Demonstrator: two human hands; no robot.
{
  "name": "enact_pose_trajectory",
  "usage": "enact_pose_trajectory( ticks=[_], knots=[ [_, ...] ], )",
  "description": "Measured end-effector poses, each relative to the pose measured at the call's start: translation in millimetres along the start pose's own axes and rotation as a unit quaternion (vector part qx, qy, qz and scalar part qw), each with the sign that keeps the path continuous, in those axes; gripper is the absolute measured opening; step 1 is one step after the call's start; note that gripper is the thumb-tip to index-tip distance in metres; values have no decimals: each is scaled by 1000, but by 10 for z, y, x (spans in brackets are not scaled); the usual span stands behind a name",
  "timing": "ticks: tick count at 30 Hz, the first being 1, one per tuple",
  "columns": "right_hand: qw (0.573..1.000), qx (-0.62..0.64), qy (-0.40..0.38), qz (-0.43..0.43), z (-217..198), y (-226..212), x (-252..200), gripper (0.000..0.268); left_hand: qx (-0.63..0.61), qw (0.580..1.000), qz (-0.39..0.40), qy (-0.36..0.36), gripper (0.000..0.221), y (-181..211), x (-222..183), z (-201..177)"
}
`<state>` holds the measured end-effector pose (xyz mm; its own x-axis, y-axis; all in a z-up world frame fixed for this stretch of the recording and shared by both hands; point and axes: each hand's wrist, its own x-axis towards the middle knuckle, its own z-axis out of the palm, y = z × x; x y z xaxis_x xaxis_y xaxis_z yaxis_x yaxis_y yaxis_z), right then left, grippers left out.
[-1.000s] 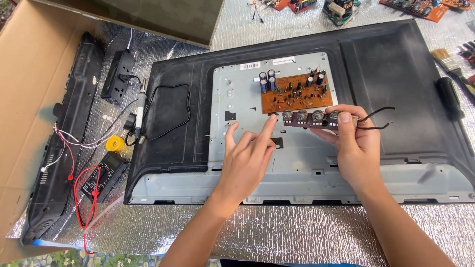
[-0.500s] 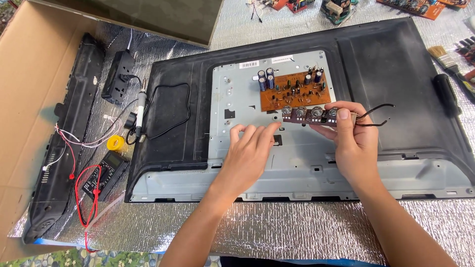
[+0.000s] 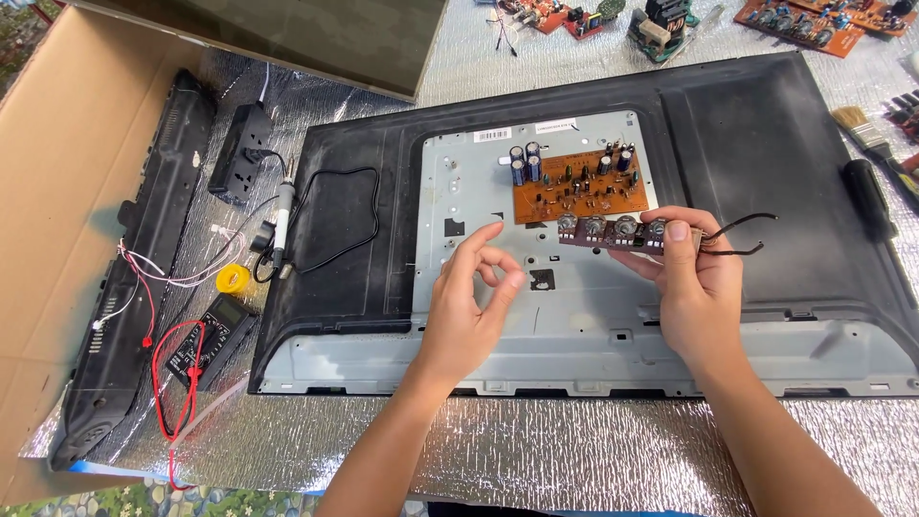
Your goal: Removing and inspecting a small internal circuit board from a television chassis.
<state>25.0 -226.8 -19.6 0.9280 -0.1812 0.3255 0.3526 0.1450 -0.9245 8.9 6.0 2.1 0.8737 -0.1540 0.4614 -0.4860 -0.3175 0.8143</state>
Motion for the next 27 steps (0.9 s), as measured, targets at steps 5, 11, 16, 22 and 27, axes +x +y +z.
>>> enact_pose_trajectory(
  ticks=[5, 11, 16, 22, 27],
  knots=[
    [1000, 11, 5, -3, -28, 56, 14, 27, -2, 1000, -6, 13, 60, -54, -31, 4],
    [1000, 19, 17, 1, -211, 365, 26, 28, 6, 997, 53, 56, 48, -39, -17, 36],
    [1000, 19, 11, -2, -205, 359, 32, 28, 24, 991, 111, 67, 35, -143, -64, 116],
    [1000, 22, 9, -8, -190, 372, 30, 28, 98, 953, 286, 19, 23, -221, -184, 245],
    [998, -56, 8, 29, 75, -218, -30, 34, 204, 897, 380, -100, 23, 573, -447, -2]
  ],
)
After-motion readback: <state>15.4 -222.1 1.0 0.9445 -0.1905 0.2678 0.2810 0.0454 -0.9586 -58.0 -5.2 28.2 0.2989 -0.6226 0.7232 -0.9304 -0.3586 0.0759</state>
